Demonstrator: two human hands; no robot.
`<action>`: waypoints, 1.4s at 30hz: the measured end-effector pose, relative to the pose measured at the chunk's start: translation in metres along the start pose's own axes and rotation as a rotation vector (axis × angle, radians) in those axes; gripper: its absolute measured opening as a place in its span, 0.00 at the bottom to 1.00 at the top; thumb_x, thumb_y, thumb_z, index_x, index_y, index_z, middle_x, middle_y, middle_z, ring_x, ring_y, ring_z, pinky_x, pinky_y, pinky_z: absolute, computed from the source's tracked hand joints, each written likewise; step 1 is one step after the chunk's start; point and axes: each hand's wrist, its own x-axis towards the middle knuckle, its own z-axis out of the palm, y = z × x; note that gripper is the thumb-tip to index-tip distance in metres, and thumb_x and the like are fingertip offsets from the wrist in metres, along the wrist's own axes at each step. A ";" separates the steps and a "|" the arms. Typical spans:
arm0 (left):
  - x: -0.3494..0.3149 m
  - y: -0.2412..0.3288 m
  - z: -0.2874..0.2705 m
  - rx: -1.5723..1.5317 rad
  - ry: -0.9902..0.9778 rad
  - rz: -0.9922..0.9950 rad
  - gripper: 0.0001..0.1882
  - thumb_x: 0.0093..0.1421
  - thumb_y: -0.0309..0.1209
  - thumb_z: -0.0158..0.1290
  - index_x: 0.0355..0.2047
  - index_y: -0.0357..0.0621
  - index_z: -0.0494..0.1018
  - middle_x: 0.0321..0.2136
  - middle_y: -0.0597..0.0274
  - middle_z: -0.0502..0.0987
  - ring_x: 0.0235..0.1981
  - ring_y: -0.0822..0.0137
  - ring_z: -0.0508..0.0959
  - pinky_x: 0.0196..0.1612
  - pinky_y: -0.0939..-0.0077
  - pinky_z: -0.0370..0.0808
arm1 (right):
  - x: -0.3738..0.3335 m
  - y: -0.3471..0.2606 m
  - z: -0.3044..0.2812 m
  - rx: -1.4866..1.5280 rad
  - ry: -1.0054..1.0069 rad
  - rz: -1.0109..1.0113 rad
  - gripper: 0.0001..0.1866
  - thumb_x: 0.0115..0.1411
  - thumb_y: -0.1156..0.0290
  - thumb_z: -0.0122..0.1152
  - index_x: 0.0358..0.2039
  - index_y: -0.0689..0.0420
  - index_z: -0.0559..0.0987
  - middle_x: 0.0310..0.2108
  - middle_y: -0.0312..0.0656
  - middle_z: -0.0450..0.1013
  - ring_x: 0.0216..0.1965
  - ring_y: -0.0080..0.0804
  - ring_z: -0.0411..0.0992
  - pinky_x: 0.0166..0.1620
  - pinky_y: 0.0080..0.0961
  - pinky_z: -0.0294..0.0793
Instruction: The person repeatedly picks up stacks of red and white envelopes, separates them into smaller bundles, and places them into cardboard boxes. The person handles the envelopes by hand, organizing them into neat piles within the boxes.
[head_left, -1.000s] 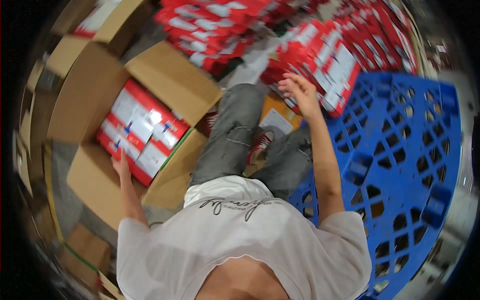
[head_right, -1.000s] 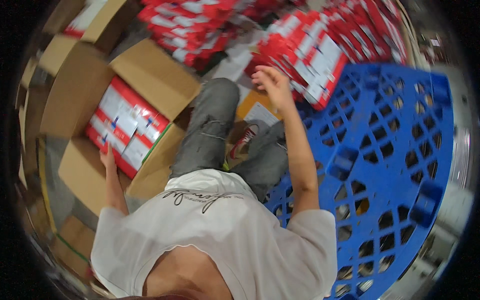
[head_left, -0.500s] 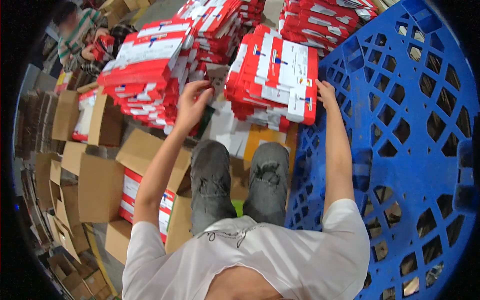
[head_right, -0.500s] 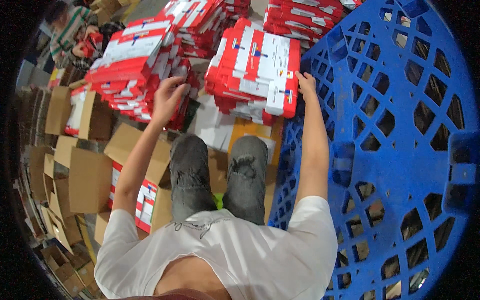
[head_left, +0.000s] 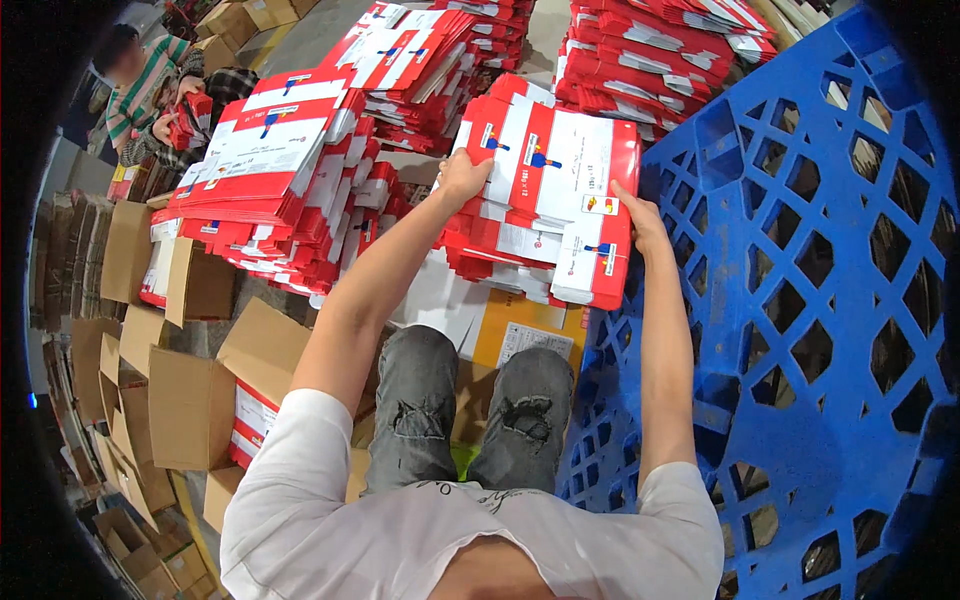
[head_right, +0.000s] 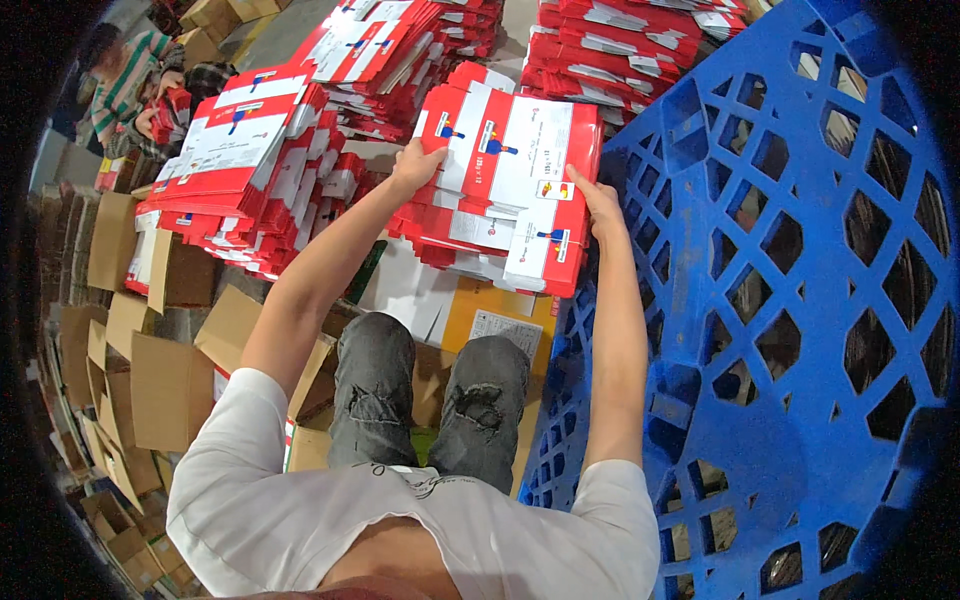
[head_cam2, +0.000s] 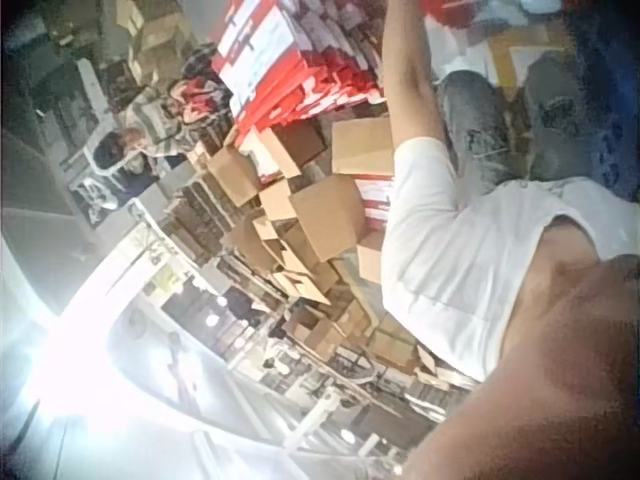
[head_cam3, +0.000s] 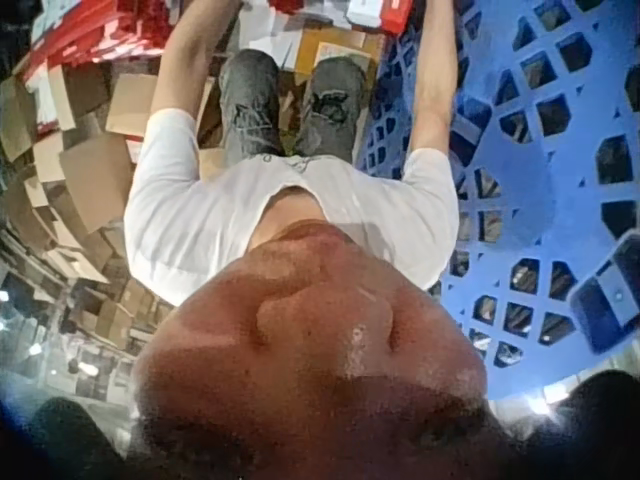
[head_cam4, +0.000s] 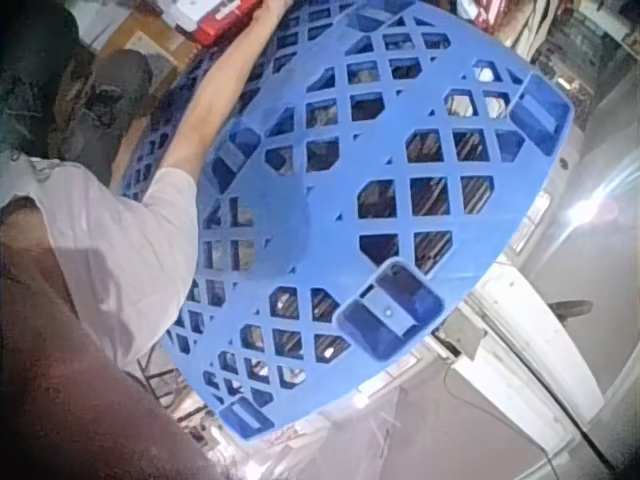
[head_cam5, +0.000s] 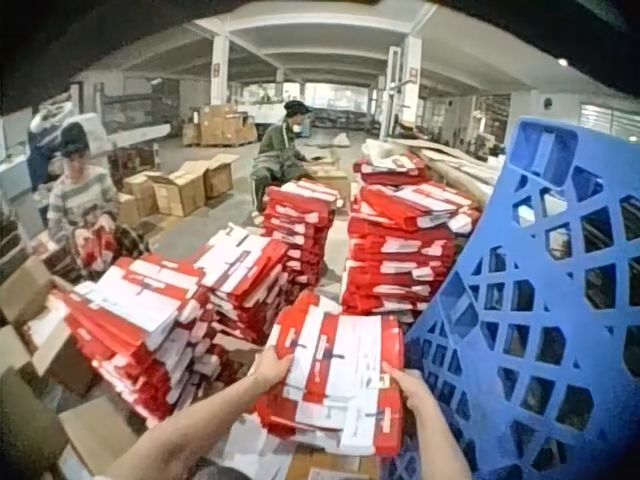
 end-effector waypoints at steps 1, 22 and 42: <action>0.002 -0.002 0.001 -0.018 -0.013 -0.001 0.37 0.59 0.52 0.62 0.61 0.39 0.71 0.57 0.38 0.76 0.60 0.45 0.75 0.63 0.53 0.71 | 0.000 0.000 0.002 0.107 -0.044 0.011 0.33 0.56 0.54 0.77 0.52 0.67 0.79 0.45 0.52 0.81 0.41 0.38 0.83 0.44 0.34 0.83; -0.004 0.044 -0.012 -0.590 -0.322 -0.064 0.26 0.52 0.32 0.73 0.45 0.27 0.77 0.38 0.49 0.84 0.34 0.60 0.86 0.37 0.61 0.86 | -0.191 -0.096 -0.023 0.472 0.206 -0.691 0.28 0.57 0.82 0.70 0.59 0.65 0.73 0.52 0.47 0.76 0.49 0.36 0.78 0.53 0.33 0.79; -0.282 -0.060 -0.250 -1.417 0.057 0.433 0.25 0.62 0.32 0.63 0.56 0.35 0.69 0.47 0.52 0.81 0.45 0.61 0.84 0.49 0.61 0.84 | -0.407 -0.111 0.093 -0.493 0.547 -1.198 0.28 0.55 0.68 0.76 0.52 0.66 0.75 0.47 0.51 0.80 0.47 0.40 0.79 0.54 0.38 0.75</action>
